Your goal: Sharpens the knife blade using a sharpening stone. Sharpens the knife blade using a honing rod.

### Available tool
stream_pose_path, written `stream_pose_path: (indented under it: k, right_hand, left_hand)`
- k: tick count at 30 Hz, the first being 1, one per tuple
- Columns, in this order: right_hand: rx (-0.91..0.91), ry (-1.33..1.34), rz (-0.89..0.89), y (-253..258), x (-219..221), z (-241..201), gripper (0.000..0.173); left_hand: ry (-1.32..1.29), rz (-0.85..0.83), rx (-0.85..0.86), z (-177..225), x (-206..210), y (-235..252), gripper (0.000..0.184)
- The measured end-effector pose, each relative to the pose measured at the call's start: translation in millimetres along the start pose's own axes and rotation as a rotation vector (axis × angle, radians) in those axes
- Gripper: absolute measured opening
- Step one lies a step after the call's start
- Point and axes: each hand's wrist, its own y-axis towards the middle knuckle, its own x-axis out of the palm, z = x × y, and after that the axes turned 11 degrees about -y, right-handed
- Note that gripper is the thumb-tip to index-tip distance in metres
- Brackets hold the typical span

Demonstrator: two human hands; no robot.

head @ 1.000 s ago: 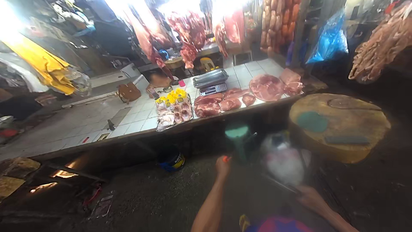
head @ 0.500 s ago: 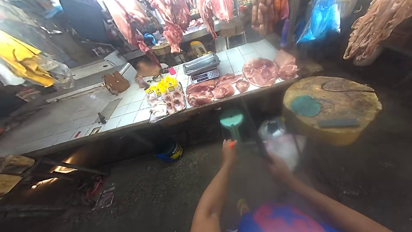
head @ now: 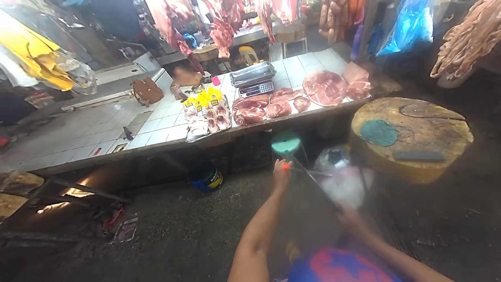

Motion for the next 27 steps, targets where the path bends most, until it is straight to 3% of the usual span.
stream_pose_path:
  k: [3,8,12,16,21,25,27]
  right_hand:
    - [-0.129,0.061,0.158,0,-10,-12,0.042]
    - [0.075,-0.122,-0.078,-14,7,24,0.048]
    - [-0.059,-0.037,0.119,-14,-7,1,0.042]
    - [0.104,-0.195,-0.104,-10,4,28,0.051]
    - [-0.012,-0.125,0.073,-16,-8,11,0.048]
    - [0.099,-0.157,-0.105,-21,-2,19,0.049]
    - [0.056,-0.118,-0.037,-26,-8,8,0.048]
  left_hand:
    - [-0.025,0.007,0.027,4,0,4,0.024]
    - [-0.010,0.067,0.047,1,2,11,0.023]
    - [-0.021,0.084,0.079,-5,6,16,0.021]
    - [-0.026,0.090,0.063,2,6,18,0.025]
    - [-0.020,0.104,0.081,-1,4,20,0.022]
    - [-0.014,0.158,0.064,4,2,20,0.021]
    - [-0.011,0.182,0.059,5,1,20,0.021]
